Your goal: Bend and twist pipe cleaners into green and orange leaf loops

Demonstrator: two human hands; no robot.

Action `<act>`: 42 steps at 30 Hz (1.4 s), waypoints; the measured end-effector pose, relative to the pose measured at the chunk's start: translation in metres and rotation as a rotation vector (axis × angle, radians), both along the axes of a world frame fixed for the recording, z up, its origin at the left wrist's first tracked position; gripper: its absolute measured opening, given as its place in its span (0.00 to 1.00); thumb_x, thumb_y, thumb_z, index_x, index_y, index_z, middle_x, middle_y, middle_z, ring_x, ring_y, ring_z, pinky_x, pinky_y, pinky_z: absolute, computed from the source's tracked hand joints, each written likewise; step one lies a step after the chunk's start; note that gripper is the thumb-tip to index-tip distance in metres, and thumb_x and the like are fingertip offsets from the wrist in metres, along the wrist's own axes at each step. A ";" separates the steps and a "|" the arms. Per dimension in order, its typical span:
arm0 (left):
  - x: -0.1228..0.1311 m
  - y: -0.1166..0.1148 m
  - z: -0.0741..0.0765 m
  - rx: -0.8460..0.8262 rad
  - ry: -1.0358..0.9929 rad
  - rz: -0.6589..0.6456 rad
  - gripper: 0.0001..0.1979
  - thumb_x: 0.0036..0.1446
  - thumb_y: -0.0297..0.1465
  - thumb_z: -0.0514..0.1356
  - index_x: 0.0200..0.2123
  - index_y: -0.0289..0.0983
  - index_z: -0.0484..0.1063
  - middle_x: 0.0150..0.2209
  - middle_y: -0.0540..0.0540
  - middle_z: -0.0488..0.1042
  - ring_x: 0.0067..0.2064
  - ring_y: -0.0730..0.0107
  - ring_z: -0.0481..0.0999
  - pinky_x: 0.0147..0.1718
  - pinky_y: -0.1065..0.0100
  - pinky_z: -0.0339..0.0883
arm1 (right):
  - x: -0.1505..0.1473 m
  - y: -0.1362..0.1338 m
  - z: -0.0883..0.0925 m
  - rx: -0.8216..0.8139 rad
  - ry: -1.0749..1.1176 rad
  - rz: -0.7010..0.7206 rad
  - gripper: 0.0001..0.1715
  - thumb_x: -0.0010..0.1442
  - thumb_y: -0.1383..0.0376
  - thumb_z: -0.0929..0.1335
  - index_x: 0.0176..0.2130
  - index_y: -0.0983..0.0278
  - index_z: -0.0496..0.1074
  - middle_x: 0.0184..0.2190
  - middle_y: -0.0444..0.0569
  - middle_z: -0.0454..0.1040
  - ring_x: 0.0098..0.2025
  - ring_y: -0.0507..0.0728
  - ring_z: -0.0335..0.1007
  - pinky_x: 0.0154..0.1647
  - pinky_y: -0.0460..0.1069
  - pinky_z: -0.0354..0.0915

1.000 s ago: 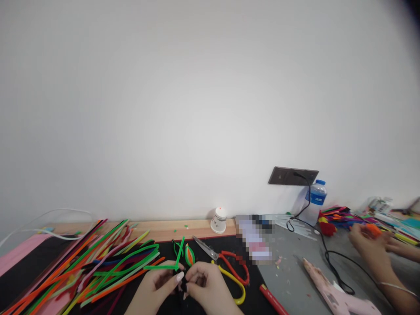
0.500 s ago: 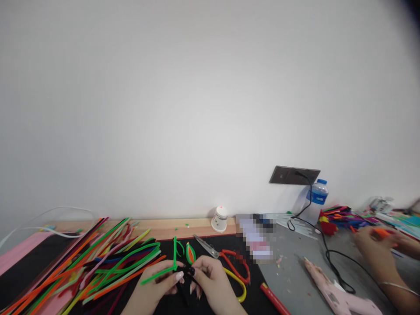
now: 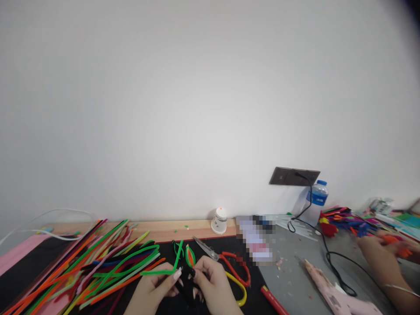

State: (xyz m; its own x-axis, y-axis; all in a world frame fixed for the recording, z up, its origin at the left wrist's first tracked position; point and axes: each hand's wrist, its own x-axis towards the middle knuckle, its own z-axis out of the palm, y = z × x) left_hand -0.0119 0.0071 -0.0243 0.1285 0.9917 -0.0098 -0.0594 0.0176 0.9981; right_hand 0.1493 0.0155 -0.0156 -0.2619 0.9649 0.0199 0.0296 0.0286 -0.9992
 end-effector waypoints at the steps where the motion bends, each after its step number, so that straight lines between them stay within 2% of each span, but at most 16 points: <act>1: 0.000 0.000 0.000 0.017 0.007 -0.011 0.16 0.44 0.43 0.61 0.20 0.35 0.73 0.19 0.52 0.70 0.23 0.72 0.68 0.24 0.73 0.63 | 0.000 0.001 0.000 -0.013 0.025 0.002 0.16 0.50 0.56 0.66 0.22 0.66 0.61 0.14 0.38 0.59 0.14 0.46 0.55 0.13 0.40 0.50; 4: 0.001 -0.001 0.002 0.049 0.024 -0.030 0.16 0.45 0.42 0.60 0.19 0.35 0.72 0.18 0.52 0.68 0.22 0.73 0.67 0.23 0.74 0.61 | 0.001 0.002 0.000 -0.063 0.088 0.014 0.19 0.48 0.54 0.67 0.22 0.66 0.60 0.14 0.37 0.59 0.13 0.45 0.56 0.12 0.40 0.50; 7: 0.001 -0.002 0.004 0.058 0.059 -0.009 0.16 0.47 0.42 0.59 0.18 0.35 0.70 0.16 0.53 0.67 0.20 0.73 0.66 0.22 0.74 0.60 | 0.000 0.003 -0.001 -0.119 0.133 0.058 0.21 0.46 0.52 0.68 0.23 0.67 0.62 0.15 0.40 0.63 0.13 0.46 0.58 0.12 0.40 0.53; 12: 0.000 -0.001 0.005 0.062 0.085 0.011 0.16 0.47 0.42 0.59 0.18 0.35 0.71 0.15 0.52 0.67 0.19 0.73 0.66 0.21 0.74 0.60 | -0.004 0.003 -0.004 -0.203 0.158 0.122 0.27 0.37 0.50 0.72 0.28 0.69 0.67 0.16 0.44 0.68 0.11 0.46 0.57 0.11 0.42 0.54; 17: -0.001 0.000 0.004 0.042 0.024 0.077 0.14 0.42 0.42 0.62 0.20 0.36 0.72 0.16 0.52 0.69 0.20 0.71 0.69 0.21 0.72 0.63 | -0.002 0.001 0.005 -0.052 0.063 0.094 0.25 0.44 0.49 0.68 0.23 0.71 0.75 0.15 0.44 0.65 0.14 0.44 0.52 0.13 0.41 0.48; 19: -0.002 0.000 0.004 0.024 0.021 0.099 0.13 0.42 0.41 0.63 0.20 0.36 0.73 0.16 0.52 0.70 0.21 0.70 0.69 0.21 0.72 0.65 | -0.001 0.001 0.006 -0.052 0.059 0.089 0.24 0.44 0.50 0.69 0.26 0.70 0.76 0.15 0.43 0.64 0.14 0.44 0.51 0.14 0.41 0.48; 23: -0.004 0.003 0.001 -0.037 0.007 0.133 0.12 0.38 0.40 0.65 0.22 0.36 0.76 0.17 0.51 0.73 0.22 0.69 0.71 0.22 0.73 0.67 | -0.001 0.002 0.000 -0.157 0.036 0.095 0.27 0.41 0.50 0.70 0.31 0.71 0.75 0.15 0.42 0.64 0.12 0.44 0.52 0.11 0.41 0.50; 27: -0.003 0.004 -0.003 -0.118 -0.070 0.133 0.15 0.35 0.41 0.66 0.25 0.35 0.77 0.20 0.49 0.76 0.24 0.67 0.73 0.24 0.72 0.69 | -0.004 0.003 -0.009 -0.183 0.059 0.084 0.25 0.38 0.53 0.73 0.29 0.72 0.72 0.16 0.44 0.68 0.11 0.44 0.55 0.10 0.40 0.52; 31: -0.002 0.002 -0.003 -0.103 -0.083 0.115 0.15 0.36 0.41 0.67 0.25 0.35 0.77 0.21 0.49 0.76 0.25 0.69 0.73 0.25 0.72 0.69 | -0.007 0.005 -0.015 -0.249 0.133 0.107 0.28 0.32 0.57 0.75 0.30 0.70 0.67 0.17 0.44 0.70 0.11 0.46 0.59 0.11 0.41 0.56; 33: -0.002 0.001 -0.003 -0.086 -0.069 0.115 0.14 0.37 0.40 0.66 0.25 0.35 0.77 0.22 0.49 0.76 0.25 0.69 0.73 0.26 0.73 0.69 | -0.009 0.005 -0.017 -0.235 0.139 0.078 0.25 0.31 0.59 0.75 0.28 0.69 0.65 0.15 0.43 0.69 0.11 0.46 0.59 0.11 0.41 0.57; 37: -0.003 0.001 -0.006 -0.062 -0.038 0.127 0.14 0.39 0.41 0.65 0.26 0.36 0.77 0.21 0.49 0.76 0.26 0.66 0.74 0.26 0.72 0.70 | -0.010 0.005 -0.013 -0.192 0.201 0.036 0.23 0.31 0.63 0.76 0.26 0.68 0.64 0.16 0.42 0.68 0.13 0.46 0.59 0.13 0.41 0.57; 42: -0.005 0.002 -0.013 -0.050 -0.010 0.179 0.18 0.40 0.42 0.64 0.31 0.35 0.78 0.24 0.47 0.78 0.28 0.62 0.75 0.30 0.67 0.71 | -0.008 0.003 -0.002 -0.133 0.239 -0.003 0.21 0.36 0.59 0.74 0.29 0.69 0.68 0.18 0.44 0.69 0.15 0.46 0.59 0.13 0.40 0.54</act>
